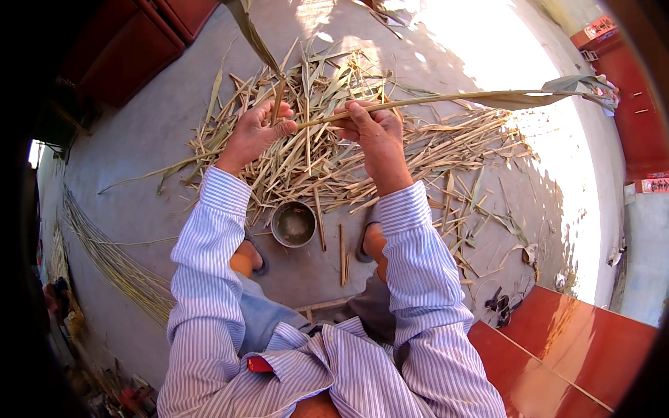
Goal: The person sits on the ground and repeatedly picks up dried plant stalks, strips off the outer layers by hand, and discards the debris. The person handles the stalks one at a time, separating usable pieces from waste.
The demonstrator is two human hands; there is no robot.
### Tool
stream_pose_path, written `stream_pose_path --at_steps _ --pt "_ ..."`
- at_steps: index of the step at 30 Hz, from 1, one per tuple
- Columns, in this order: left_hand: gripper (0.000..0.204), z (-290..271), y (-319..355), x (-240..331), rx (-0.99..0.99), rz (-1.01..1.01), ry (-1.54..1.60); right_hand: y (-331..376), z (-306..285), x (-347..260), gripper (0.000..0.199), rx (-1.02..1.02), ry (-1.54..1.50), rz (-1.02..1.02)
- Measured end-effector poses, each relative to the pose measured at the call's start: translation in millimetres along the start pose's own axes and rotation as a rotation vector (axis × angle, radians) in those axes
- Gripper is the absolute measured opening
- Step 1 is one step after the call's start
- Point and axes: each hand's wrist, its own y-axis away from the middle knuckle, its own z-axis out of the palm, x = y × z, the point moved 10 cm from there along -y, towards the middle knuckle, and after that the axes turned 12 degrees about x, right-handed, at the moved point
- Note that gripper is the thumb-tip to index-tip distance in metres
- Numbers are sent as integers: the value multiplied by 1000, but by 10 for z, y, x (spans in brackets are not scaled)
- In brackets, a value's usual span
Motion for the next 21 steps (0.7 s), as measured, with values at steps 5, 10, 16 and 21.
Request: stream_pose_path --at_steps 5,10,16,21 --pt "27 -69 165 -322 -240 -170 -21 -78 -124 -40 25 57 -34 -2" --pt "22 -156 141 -231 -137 -213 124 -85 -174 -50 25 55 -17 -23" --pt "25 -911 -72 -610 358 -218 321 -91 -247 9 25 69 2 9" --pt "24 -1355 -25 -252 562 279 -890 -120 -346 -39 25 114 23 -43"
